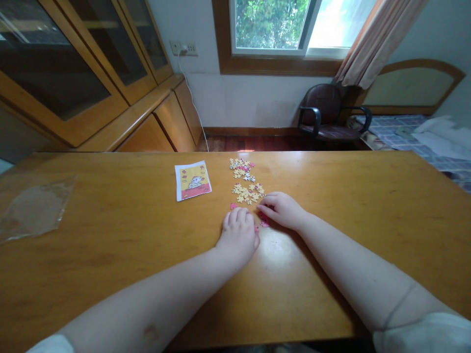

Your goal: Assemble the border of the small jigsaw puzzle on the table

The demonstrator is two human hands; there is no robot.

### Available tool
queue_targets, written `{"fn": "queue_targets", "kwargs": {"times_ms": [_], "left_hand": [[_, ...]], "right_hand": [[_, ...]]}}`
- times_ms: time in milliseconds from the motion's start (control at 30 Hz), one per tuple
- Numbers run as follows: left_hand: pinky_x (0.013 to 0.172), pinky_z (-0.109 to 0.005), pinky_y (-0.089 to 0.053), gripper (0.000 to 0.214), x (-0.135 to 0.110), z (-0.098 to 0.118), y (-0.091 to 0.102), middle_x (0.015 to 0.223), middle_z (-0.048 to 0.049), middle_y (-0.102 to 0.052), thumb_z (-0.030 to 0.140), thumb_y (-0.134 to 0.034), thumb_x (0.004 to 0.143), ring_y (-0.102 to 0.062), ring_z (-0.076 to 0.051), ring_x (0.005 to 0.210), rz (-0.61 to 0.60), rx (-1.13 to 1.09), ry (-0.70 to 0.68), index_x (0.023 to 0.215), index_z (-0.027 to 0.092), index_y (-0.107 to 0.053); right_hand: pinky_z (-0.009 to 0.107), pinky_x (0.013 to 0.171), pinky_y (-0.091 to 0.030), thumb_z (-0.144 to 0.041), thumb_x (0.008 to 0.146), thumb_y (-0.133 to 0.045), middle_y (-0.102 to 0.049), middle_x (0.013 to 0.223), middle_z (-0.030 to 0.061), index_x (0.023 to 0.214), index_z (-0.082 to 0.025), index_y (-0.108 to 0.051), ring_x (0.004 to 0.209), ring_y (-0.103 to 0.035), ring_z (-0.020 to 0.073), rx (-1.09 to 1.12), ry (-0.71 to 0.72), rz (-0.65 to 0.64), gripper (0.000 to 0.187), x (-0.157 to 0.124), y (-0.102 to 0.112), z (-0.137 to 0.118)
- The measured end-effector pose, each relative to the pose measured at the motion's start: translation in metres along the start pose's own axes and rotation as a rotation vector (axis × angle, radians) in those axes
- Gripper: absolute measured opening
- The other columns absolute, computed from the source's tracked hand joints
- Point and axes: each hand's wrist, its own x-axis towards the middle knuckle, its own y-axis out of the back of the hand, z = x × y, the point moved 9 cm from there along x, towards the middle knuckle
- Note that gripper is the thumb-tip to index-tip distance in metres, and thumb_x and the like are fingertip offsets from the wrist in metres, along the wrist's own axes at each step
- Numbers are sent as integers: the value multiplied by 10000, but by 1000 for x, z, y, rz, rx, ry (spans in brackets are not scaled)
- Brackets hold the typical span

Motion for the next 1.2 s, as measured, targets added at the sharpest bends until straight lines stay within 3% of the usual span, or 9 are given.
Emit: {"fn": "queue_targets", "kwargs": {"times_ms": [567, 800, 1200], "left_hand": [[1020, -454, -391, 80, 0, 4, 1, 1069, -125, -585, 220, -556, 839, -503, -273, 1093, 54, -18, -55, 883, 155, -574], [1109, -487, -315, 92, 1, 7, 3, 1098, -105, -581, 213, -580, 822, -488, -264, 1160, 113, -60, -123, 907, 181, -571], [1105, -491, -305, 118, 6, 3, -1, 1115, -98, -574, 203, -608, 801, -474, -259, 1179, 76, -108, -110, 910, 181, -571]], "right_hand": [[243, 662, -390, -263, 910, -542, -591, 670, 29, 699, -164, -633, 667, -514, 131, -23, 36, -11, 251, 0, -5, -5], [240, 648, -385, -265, 911, -542, -579, 667, 24, 683, -167, -622, 660, -510, 127, -8, 22, -6, 261, -1, -4, -5], [244, 643, -384, -279, 917, -535, -573, 667, 25, 672, -167, -620, 657, -508, 127, 7, 5, -13, 282, -1, -5, -4]]}}
